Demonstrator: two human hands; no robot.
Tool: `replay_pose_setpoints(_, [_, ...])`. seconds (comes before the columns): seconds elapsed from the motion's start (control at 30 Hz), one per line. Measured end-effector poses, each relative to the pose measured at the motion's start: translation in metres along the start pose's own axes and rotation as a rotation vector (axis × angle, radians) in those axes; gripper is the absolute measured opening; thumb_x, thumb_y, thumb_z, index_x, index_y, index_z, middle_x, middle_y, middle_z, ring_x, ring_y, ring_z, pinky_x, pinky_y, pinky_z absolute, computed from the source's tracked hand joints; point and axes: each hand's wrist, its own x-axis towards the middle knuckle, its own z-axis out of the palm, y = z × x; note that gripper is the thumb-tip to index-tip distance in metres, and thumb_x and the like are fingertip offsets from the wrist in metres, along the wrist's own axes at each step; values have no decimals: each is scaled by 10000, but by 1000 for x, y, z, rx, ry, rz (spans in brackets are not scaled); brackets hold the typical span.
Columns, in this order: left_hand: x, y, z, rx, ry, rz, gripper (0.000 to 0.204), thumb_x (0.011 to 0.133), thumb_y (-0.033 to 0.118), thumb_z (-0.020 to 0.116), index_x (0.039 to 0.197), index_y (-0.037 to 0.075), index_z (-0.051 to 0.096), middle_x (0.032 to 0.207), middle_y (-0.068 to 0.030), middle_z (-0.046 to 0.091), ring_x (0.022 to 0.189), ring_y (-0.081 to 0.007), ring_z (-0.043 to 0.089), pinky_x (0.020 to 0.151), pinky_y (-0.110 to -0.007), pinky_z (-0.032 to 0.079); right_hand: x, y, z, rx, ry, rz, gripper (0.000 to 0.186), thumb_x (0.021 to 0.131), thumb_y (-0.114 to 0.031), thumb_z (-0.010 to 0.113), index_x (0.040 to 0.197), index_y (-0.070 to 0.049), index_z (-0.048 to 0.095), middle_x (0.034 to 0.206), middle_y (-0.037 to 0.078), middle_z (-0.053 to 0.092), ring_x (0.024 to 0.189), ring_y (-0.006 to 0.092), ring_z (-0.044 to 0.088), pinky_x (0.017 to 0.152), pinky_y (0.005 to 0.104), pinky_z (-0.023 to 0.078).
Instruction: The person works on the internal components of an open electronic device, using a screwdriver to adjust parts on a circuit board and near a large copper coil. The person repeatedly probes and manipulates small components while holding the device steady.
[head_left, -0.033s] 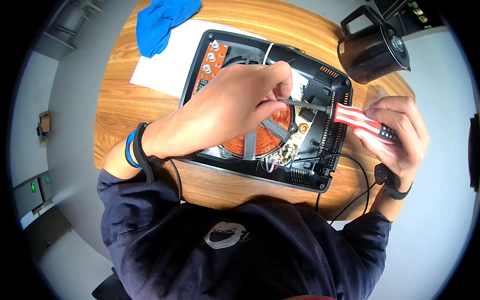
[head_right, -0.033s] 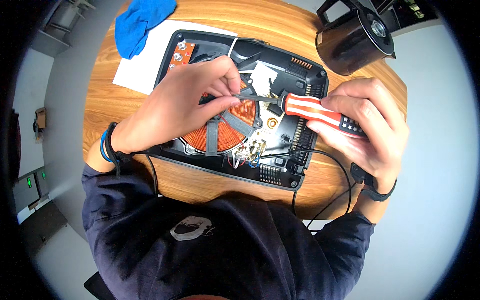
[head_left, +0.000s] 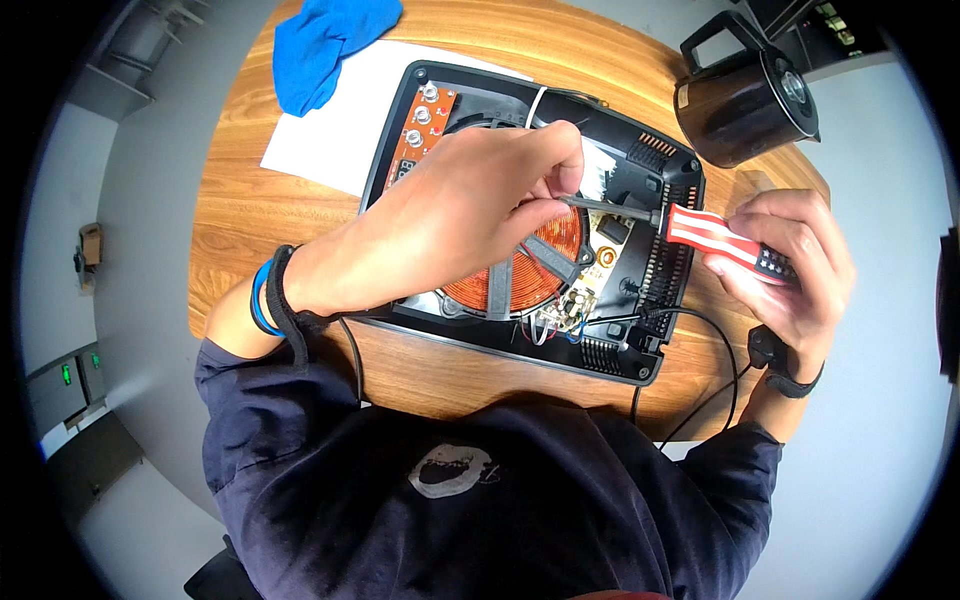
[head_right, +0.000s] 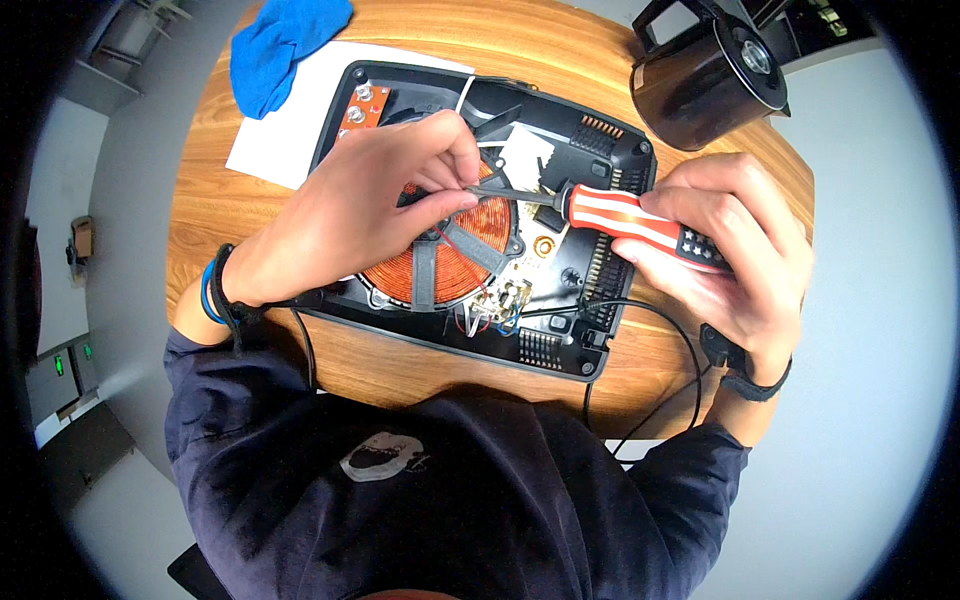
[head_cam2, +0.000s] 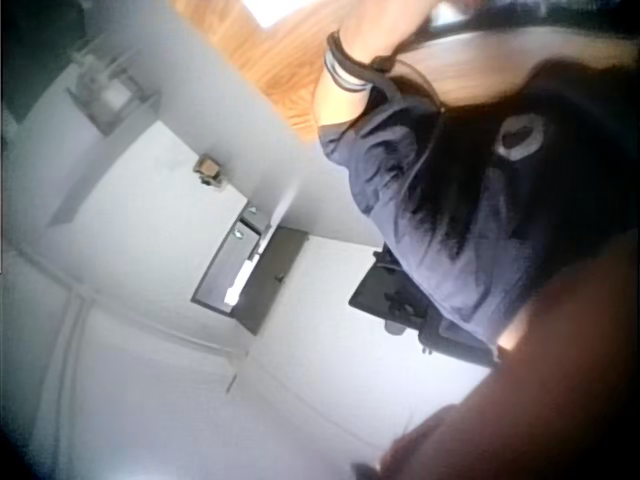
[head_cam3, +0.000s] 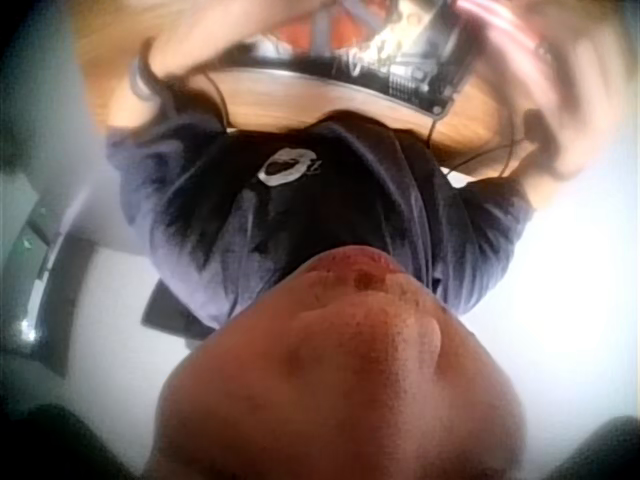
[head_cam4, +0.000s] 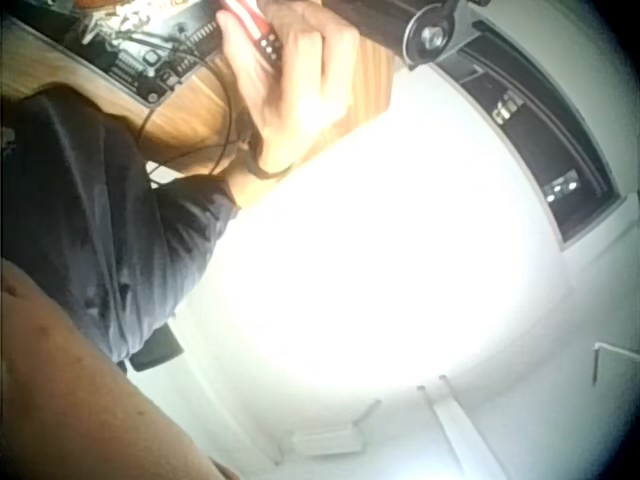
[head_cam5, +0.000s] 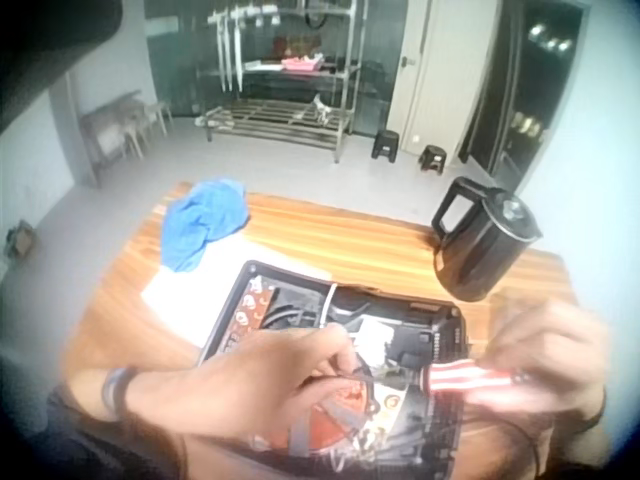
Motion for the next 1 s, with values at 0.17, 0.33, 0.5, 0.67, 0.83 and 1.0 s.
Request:
replay_pose_setpoints(0.17, [3, -3, -1, 120, 61, 80, 229, 1032, 4, 824, 1172, 3, 642, 988, -122, 800, 987, -249, 843, 841, -363, 637, -4, 11, 10, 10, -196, 85, 423, 919, -241, 936, 1251, -29, 782, 1086, 127, 742, 922, 331, 773, 789, 427, 634])
replay_pose_setpoints(0.33, [7, -7, -6, 136, 49, 64, 190, 1042, 3, 795, 1138, 5, 631, 996, -152, 759, 954, -322, 798, 825, -403, 609, -10, 11, 21, -64, -400, 142, 418, 1048, -283, 796, 1393, -54, 733, 1145, 118, 643, 937, 359, 749, 749, 466, 635])
replay_pose_setpoints(0.5, [9, -12, -8, 273, 78, 137, 147, 1041, -6, 745, 1114, -2, 618, 1017, -176, 697, 980, -419, 710, 852, -446, 571, -13, 9, 32, -32, -411, 216, 345, 1015, -162, 796, 1330, -49, 714, 1179, 130, 721, 1005, 364, 760, 768, 462, 609])
replay_pose_setpoints(0.67, [13, -19, -7, 248, 90, 136, 145, 1041, -3, 754, 1092, 12, 619, 985, -166, 713, 949, -412, 722, 826, -449, 571, -17, 16, 35, -10, -403, 221, 320, 1012, -151, 785, 1306, -51, 711, 1127, 125, 734, 949, 362, 772, 749, 456, 587])
replay_pose_setpoints(0.83, [18, -20, -4, 203, 124, 151, 187, 1028, -8, 791, 1069, 26, 612, 941, -147, 741, 885, -387, 740, 775, -436, 570, -18, 16, 37, -8, -412, 231, 321, 1016, -181, 786, 1302, -54, 713, 1083, 136, 707, 923, 372, 761, 745, 473, 578])
replay_pose_setpoints(1.0, [19, -17, -5, 180, 128, 149, 260, 1001, 5, 837, 1036, 27, 580, 937, -123, 743, 841, -332, 727, 740, -406, 560, -18, 19, 38, -35, -418, 202, 374, 1064, -277, 744, 1324, -14, 687, 1154, 195, 747, 935, 423, 785, 748, 500, 641])
